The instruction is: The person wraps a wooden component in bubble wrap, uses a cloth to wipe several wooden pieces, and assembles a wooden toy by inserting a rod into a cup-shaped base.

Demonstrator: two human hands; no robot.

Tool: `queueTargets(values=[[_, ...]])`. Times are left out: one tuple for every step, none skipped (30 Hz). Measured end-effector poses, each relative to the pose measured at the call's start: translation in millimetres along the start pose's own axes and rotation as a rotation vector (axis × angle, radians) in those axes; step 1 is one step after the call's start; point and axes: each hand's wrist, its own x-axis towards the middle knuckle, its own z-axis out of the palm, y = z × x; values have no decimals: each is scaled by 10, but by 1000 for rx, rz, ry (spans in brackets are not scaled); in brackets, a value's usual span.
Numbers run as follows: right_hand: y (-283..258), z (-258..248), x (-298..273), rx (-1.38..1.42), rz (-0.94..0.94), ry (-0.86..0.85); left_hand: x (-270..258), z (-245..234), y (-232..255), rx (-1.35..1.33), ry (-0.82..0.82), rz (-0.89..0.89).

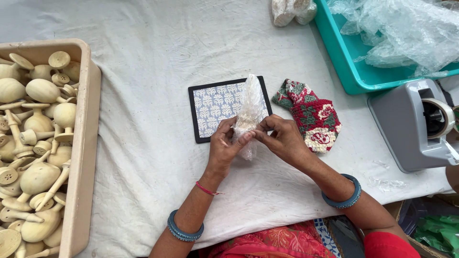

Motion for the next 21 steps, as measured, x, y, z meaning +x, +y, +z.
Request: queueTargets(values=[[-16, -13, 8, 25, 17, -38, 3, -4, 11, -11, 37, -22], [-32, -27, 16, 50, 35, -76, 6, -8, 24, -21, 74, -45], [-11, -30, 15, 52, 35, -76, 5, -8, 32, -19, 74, -45], [8, -33, 14, 108, 48, -101, 3, -8, 41, -37, 86, -69], [25, -37, 20, 164, 60, -127, 5, -8, 52, -55, 98, -91], [46, -49, 33, 165, 58, -127, 1, -13, 45, -53, 98, -90], [69, -62, 41, 210, 71, -127, -2, -15, 36, -58, 97, -82], [94, -76, 50, 255, 83, -126, -4, -16, 25, -62, 95, -73], [108, -79, 62, 256, 85, -124, -4, -13, 29, -61, 93, -75], [124, -81, 75, 288, 101, -124, -2, -10, 32, -49, 91, -86], [140, -82, 88, 321, 117, -126, -4, -8, 34, -36, 91, -97], [110, -93, 118, 322, 118, -126, 2, -15, 33, -35, 90, -99], [79, -98, 149, 312, 147, -138, 2, -27, 33, -70, 90, -84], [47, -104, 179, 302, 175, -151, 1, -39, 34, -105, 89, -69], [83, -91, 219, 305, 174, -151, 11, -61, 29, -103, 90, -69], [119, -79, 258, 324, 175, -173, 20, -83, 25, -123, 90, -80], [156, -72, 300, 342, 176, -196, 33, -101, 19, -144, 90, -89], [172, -67, 325, 344, 174, -196, 37, -125, 28, -142, 90, -88], [183, -59, 356, 359, 132, -210, 42, -152, 42, -186, 76, -108], [191, -53, 386, 374, 90, -224, 46, -179, 59, -229, 62, -128], [207, -38, 420, 376, 85, -224, 50, -199, 63, -225, 63, -125]])
